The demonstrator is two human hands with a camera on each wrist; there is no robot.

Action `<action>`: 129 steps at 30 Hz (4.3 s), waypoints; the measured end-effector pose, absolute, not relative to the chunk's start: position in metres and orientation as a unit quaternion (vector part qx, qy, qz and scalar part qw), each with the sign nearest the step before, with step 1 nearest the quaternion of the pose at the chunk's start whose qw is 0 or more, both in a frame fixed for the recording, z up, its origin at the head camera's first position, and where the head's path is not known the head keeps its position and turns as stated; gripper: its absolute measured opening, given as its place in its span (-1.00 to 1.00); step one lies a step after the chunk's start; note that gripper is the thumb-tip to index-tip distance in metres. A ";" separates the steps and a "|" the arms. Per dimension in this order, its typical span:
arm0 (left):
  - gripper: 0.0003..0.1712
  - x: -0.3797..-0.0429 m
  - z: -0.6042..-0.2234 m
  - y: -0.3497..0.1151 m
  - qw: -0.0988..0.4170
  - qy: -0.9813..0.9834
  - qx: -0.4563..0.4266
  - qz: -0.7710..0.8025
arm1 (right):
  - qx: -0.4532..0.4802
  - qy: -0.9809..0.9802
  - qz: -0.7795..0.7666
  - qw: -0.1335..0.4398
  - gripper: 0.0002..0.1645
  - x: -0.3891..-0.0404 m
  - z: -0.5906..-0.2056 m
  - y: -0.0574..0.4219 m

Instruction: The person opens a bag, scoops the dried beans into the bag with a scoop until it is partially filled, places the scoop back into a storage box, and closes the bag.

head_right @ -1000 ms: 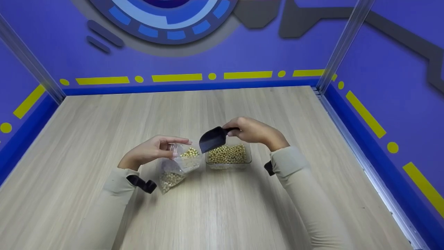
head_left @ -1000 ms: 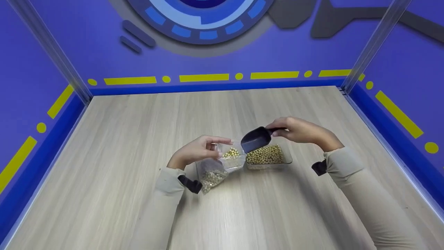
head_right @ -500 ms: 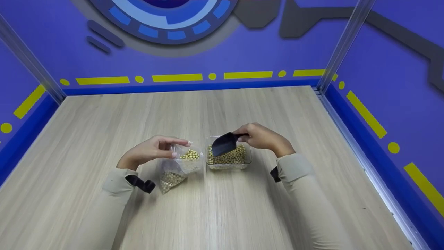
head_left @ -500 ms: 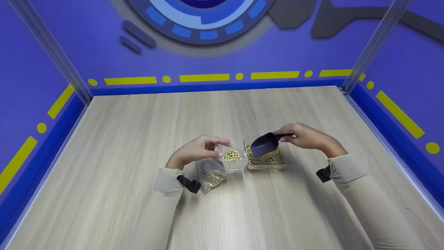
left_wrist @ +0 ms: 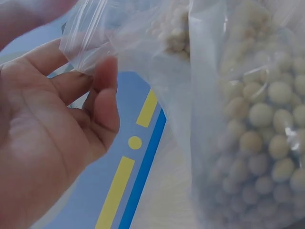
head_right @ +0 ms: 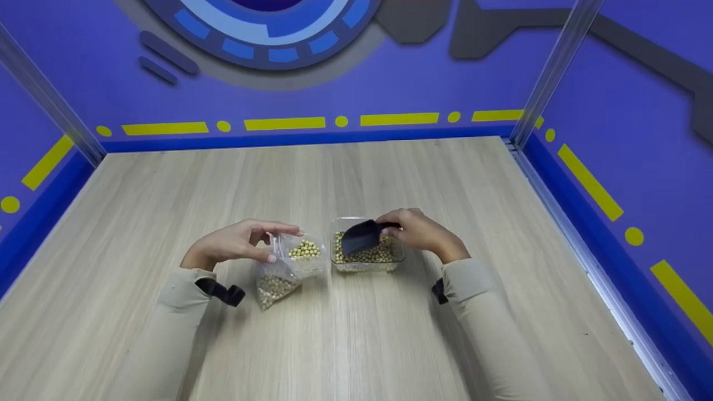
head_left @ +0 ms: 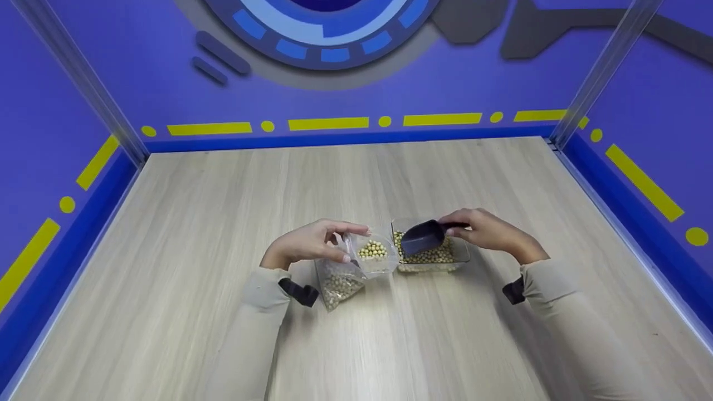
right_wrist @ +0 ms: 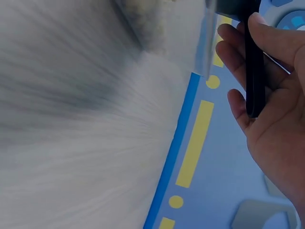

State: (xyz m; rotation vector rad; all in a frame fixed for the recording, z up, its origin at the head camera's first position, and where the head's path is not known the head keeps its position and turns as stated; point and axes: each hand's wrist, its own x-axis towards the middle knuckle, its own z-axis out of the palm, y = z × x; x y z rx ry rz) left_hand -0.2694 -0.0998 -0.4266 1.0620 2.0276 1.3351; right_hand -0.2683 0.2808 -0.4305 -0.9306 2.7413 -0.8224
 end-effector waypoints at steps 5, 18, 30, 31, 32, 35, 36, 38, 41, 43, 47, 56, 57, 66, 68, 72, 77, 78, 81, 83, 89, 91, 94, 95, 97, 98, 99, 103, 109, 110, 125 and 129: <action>-0.46 -0.269 -0.428 -0.099 0.232 0.750 0.365 0.500 | -0.331 0.905 -0.263 0.036 -0.68 -0.268 -0.441 0.277; -0.64 -0.267 -0.433 -0.091 0.176 0.770 0.309 0.530 | -0.332 0.912 -0.235 0.047 -0.65 -0.268 -0.441 0.272; -0.54 -0.266 -0.431 -0.087 0.154 0.780 0.271 0.542 | -0.282 0.908 -0.306 0.051 -0.66 -0.268 -0.429 0.259; -0.55 -0.266 -0.431 -0.087 0.152 0.784 0.268 0.539 | -0.281 0.906 -0.314 0.044 -0.66 -0.267 -0.429 0.257; -0.57 -0.266 -0.431 -0.087 0.150 0.789 0.263 0.534 | -0.281 0.903 -0.322 0.038 -0.66 -0.267 -0.429 0.255; -0.65 -0.265 -0.430 -0.087 0.144 0.802 0.251 0.523 | -0.279 0.894 -0.350 0.031 -0.66 -0.265 -0.429 0.250; -0.68 -0.265 -0.429 -0.088 0.142 0.805 0.247 0.520 | -0.281 0.891 -0.356 0.032 -0.67 -0.264 -0.429 0.248; -0.73 -0.265 -0.429 -0.088 0.137 0.810 0.241 0.516 | -0.291 0.883 -0.367 0.037 -0.67 -0.261 -0.430 0.243; -0.77 -0.265 -0.428 -0.089 0.131 0.815 0.241 0.510 | -0.317 0.869 -0.376 0.051 -0.66 -0.258 -0.432 0.237; -0.78 -0.264 -0.428 -0.089 0.129 0.818 0.242 0.506 | -0.335 0.861 -0.379 0.061 -0.66 -0.255 -0.434 0.232; -0.81 -0.264 -0.428 -0.091 0.119 0.823 0.249 0.496 | -0.357 0.854 -0.370 0.078 -0.68 -0.249 -0.437 0.221; -0.82 -0.265 -0.431 -0.092 0.086 0.830 0.246 0.493 | -0.379 0.852 -0.353 0.076 -0.79 -0.238 -0.441 0.199; -0.83 -0.265 -0.431 -0.092 0.083 0.833 0.241 0.492 | -0.380 0.853 -0.352 0.071 -0.82 -0.237 -0.441 0.197; -0.88 -0.262 -0.428 -0.092 0.049 0.854 0.188 0.483 | -0.368 0.866 -0.337 0.013 -0.86 -0.237 -0.434 0.190; -0.88 -0.262 -0.427 -0.092 0.043 0.855 0.180 0.484 | -0.368 0.868 -0.334 0.004 -0.86 -0.240 -0.432 0.190; -0.88 -0.261 -0.425 -0.093 0.035 0.853 0.160 0.496 | -0.366 0.866 -0.341 -0.008 -0.87 -0.244 -0.430 0.189; -0.88 -0.260 -0.422 -0.092 0.018 0.847 0.144 0.511 | -0.352 0.866 -0.355 -0.009 -0.87 -0.246 -0.425 0.188; -0.88 -0.259 -0.422 -0.092 0.014 0.846 0.143 0.513 | -0.349 0.867 -0.356 -0.011 -0.87 -0.247 -0.424 0.188; -0.88 -0.258 -0.419 -0.091 0.006 0.842 0.141 0.520 | -0.343 0.869 -0.358 -0.017 -0.87 -0.247 -0.420 0.189; -0.89 -0.257 -0.418 -0.091 0.001 0.838 0.143 0.526 | -0.338 0.869 -0.360 -0.020 -0.88 -0.247 -0.416 0.190; -0.87 -0.252 -0.413 -0.090 0.005 0.807 0.155 0.570 | -0.341 0.864 -0.370 -0.037 -0.89 -0.250 -0.407 0.195; -0.86 -0.251 -0.411 -0.091 0.013 0.791 0.159 0.591 | -0.343 0.861 -0.372 -0.049 -0.90 -0.251 -0.404 0.197; -0.86 -0.249 -0.409 -0.092 0.020 0.774 0.164 0.611 | -0.346 0.856 -0.379 -0.064 -0.91 -0.253 -0.401 0.200; -0.86 -0.248 -0.408 -0.093 0.022 0.770 0.165 0.617 | -0.345 0.855 -0.382 -0.068 -0.92 -0.253 -0.400 0.201; -0.86 -0.248 -0.408 -0.094 0.026 0.761 0.167 0.626 | -0.342 0.853 -0.388 -0.074 -0.92 -0.254 -0.399 0.203; -0.85 -0.248 -0.408 -0.094 0.028 0.758 0.169 0.630 | -0.340 0.852 -0.391 -0.076 -0.92 -0.255 -0.399 0.203; -0.84 -0.248 -0.409 -0.095 0.029 0.754 0.171 0.634 | -0.337 0.851 -0.395 -0.077 -0.91 -0.255 -0.399 0.204; -0.82 -0.249 -0.411 -0.095 0.033 0.745 0.177 0.642 | -0.333 0.848 -0.405 -0.074 -0.88 -0.257 -0.401 0.206; -0.79 -0.248 -0.410 -0.094 0.042 0.747 0.179 0.639 | -0.307 0.844 -0.437 -0.042 -0.87 -0.257 -0.404 0.203; -0.79 -0.248 -0.409 -0.094 0.042 0.749 0.178 0.637 | -0.297 0.845 -0.444 -0.037 -0.86 -0.257 -0.404 0.202; -0.95 -0.248 -0.410 -0.090 0.005 0.792 0.127 0.598 | -0.226 0.828 -0.512 -0.019 -0.81 -0.256 -0.410 0.188; -0.96 -0.248 -0.410 -0.088 -0.006 0.796 0.125 0.592 | -0.222 0.830 -0.511 -0.035 -0.83 -0.254 -0.411 0.187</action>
